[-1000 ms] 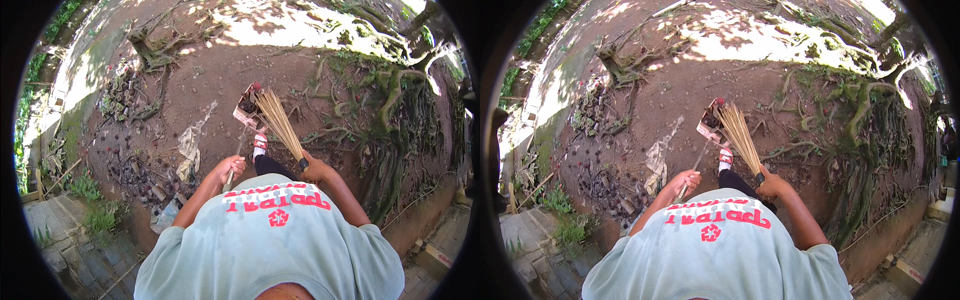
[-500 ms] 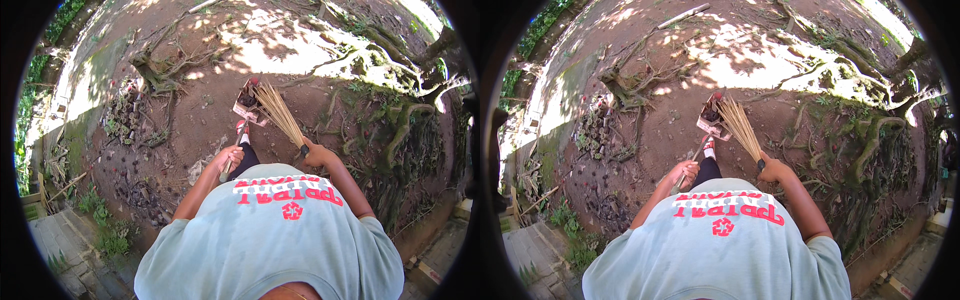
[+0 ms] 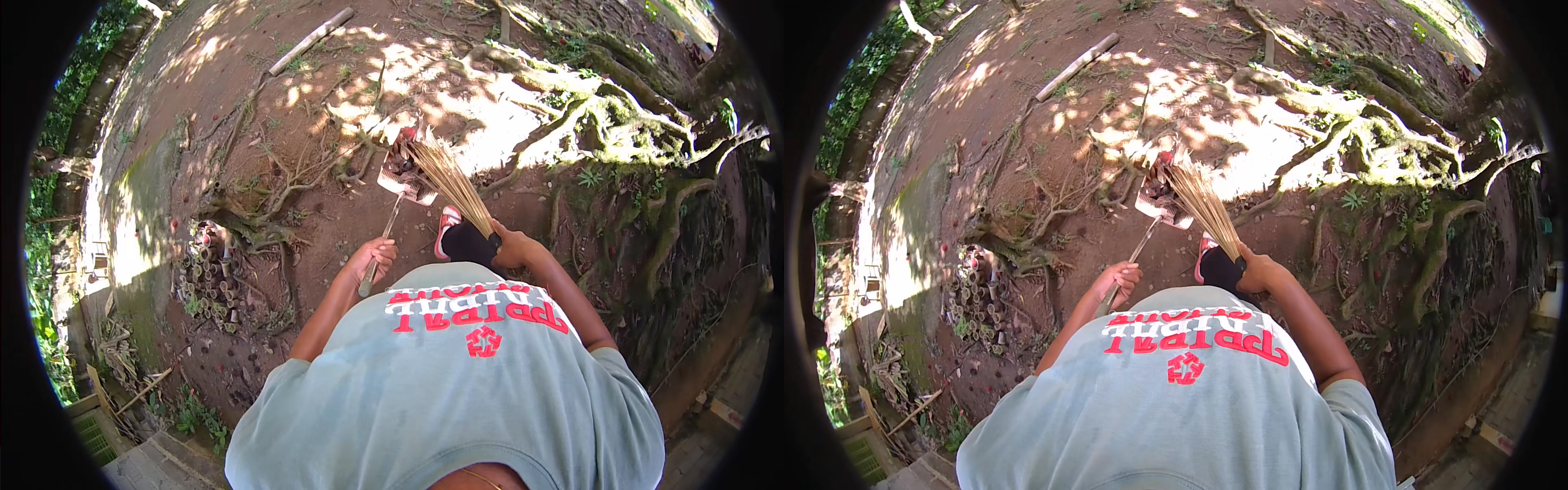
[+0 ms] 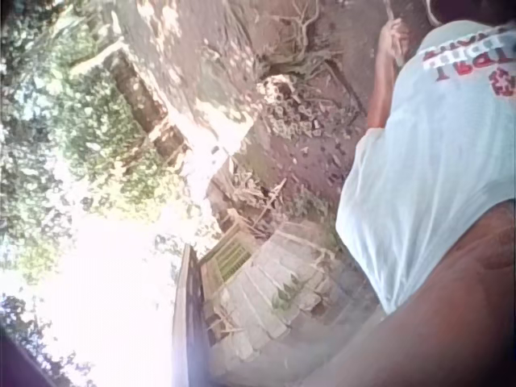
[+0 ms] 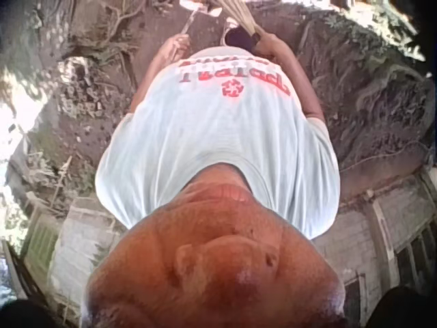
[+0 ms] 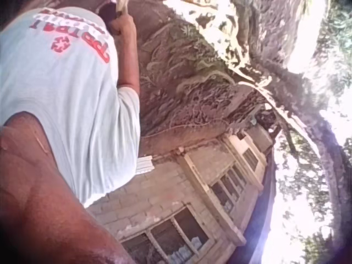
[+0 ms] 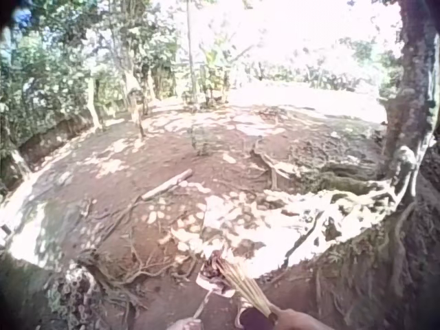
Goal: The person sweeps scattered debris and small litter on a dirt ground using a broom and dustpan. They gather the debris into the dustpan, then walk to a nearby pile and dump the contents before returning to continue sweeping.
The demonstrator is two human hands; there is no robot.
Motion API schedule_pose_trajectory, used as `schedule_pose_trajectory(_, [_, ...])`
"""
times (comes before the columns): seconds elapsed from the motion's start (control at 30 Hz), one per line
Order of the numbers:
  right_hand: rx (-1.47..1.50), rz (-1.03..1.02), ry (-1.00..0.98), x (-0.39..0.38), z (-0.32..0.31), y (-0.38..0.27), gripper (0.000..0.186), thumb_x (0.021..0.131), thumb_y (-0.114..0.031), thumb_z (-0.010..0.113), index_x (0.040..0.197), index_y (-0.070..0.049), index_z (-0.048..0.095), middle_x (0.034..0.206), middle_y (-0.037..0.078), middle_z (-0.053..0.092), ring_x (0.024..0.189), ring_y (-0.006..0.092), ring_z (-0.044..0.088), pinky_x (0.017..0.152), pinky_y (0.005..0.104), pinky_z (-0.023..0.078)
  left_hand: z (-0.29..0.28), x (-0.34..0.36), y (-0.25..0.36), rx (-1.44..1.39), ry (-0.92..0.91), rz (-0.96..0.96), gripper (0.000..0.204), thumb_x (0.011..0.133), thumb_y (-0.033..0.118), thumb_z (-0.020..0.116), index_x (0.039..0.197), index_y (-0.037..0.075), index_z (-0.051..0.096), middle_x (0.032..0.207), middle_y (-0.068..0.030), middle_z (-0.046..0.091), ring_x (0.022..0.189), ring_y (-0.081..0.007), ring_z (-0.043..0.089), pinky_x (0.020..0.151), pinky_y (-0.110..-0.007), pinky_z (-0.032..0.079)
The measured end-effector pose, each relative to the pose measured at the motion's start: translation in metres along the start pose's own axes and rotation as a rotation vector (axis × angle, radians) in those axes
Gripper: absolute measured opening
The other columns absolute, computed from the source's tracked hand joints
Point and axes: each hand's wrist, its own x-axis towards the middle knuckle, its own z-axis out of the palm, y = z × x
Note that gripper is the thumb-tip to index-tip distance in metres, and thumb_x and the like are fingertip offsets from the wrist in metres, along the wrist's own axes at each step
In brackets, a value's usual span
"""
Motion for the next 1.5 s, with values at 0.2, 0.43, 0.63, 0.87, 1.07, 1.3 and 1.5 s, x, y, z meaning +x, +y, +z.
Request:
schedule_pose_trajectory(0.2, [-0.077, -0.027, -0.05, 0.151, -0.165, -0.002, 0.106, 0.064, -0.03, 0.075, 0.15, -0.012, 0.015, 0.121, 0.028, 0.057, 0.111, 0.0389, 0.058, 0.093, 0.0414, 0.047, 0.105, 0.098, 0.143, -0.035, -0.044, -0.027, 0.026, 0.096, 0.01, 0.044, 0.071, 0.007, 0.038, 0.06, 0.0012, 0.039, 0.046, -0.0033, 0.041, 0.043, -0.015, 0.043])
schedule_pose_trajectory(0.43, [-0.112, -0.07, -0.088, 0.292, -0.387, -0.009, 0.103, 0.063, -0.022, 0.073, 0.15, -0.018, 0.019, 0.097, 0.02, 0.068, 0.089, 0.0311, 0.066, 0.074, 0.0401, 0.052, 0.262, 0.182, 0.271, -0.092, -0.065, -0.028, 0.025, 0.097, 0.009, 0.043, 0.072, 0.006, 0.039, 0.065, 0.0006, 0.041, 0.046, -0.0017, 0.04, 0.042, -0.015, 0.042])
schedule_pose_trajectory(0.63, [-0.152, -0.085, -0.088, 0.386, -0.527, -0.04, 0.095, 0.063, -0.014, 0.064, 0.148, -0.017, 0.022, 0.099, 0.023, 0.066, 0.095, 0.0347, 0.064, 0.079, 0.0408, 0.051, 0.374, 0.252, 0.378, -0.028, -0.041, 0.118, 0.027, 0.097, 0.009, 0.043, 0.071, 0.007, 0.038, 0.063, 0.0013, 0.041, 0.044, -0.0014, 0.042, 0.042, -0.013, 0.042])
schedule_pose_trajectory(0.87, [-0.089, -0.069, -0.109, 0.539, -0.69, -0.077, 0.092, 0.066, -0.018, 0.071, 0.146, -0.013, 0.024, 0.084, 0.018, 0.067, 0.062, 0.0261, 0.066, 0.053, 0.0365, 0.053, 0.452, 0.345, 0.568, 0.05, -0.091, 0.02, 0.027, 0.096, 0.011, 0.046, 0.07, 0.008, 0.038, 0.062, 0.0025, 0.041, 0.043, -0.0012, 0.04, 0.042, -0.012, 0.039])
schedule_pose_trajectory(1.07, [-0.321, -0.093, -0.044, 0.686, -0.833, -0.116, 0.096, 0.063, -0.024, 0.074, 0.147, -0.016, 0.028, 0.112, 0.021, 0.064, 0.102, 0.0333, 0.063, 0.084, 0.0404, 0.052, 0.535, 0.424, 0.733, 0.285, 0.007, 0.113, 0.028, 0.096, 0.016, 0.046, 0.07, 0.01, 0.038, 0.061, 0.0052, 0.04, 0.043, -0.0009, 0.037, 0.04, -0.013, 0.034])
schedule_pose_trajectory(1.3, [-0.367, -0.125, -0.035, 0.811, -0.995, -0.16, 0.102, 0.058, -0.025, 0.074, 0.147, -0.013, 0.027, 0.12, 0.021, 0.06, 0.107, 0.0335, 0.061, 0.088, 0.0411, 0.05, 0.669, 0.48, 0.872, -0.073, -0.113, 0.048, 0.026, 0.096, 0.011, 0.045, 0.071, 0.007, 0.039, 0.06, 0.0028, 0.042, 0.045, -0.003, 0.044, 0.043, -0.013, 0.042])
schedule_pose_trajectory(1.5, [-0.315, -0.124, -0.151, 0.992, -1.142, -0.166, 0.106, 0.064, -0.024, 0.076, 0.15, -0.013, 0.017, 0.118, 0.023, 0.06, 0.107, 0.031, 0.061, 0.087, 0.0404, 0.049, 0.778, 0.583, 1.037, -0.138, -0.144, 0.077, 0.026, 0.096, 0.01, 0.044, 0.071, 0.007, 0.039, 0.061, 0.002, 0.043, 0.046, -0.0034, 0.046, 0.043, -0.014, 0.044])
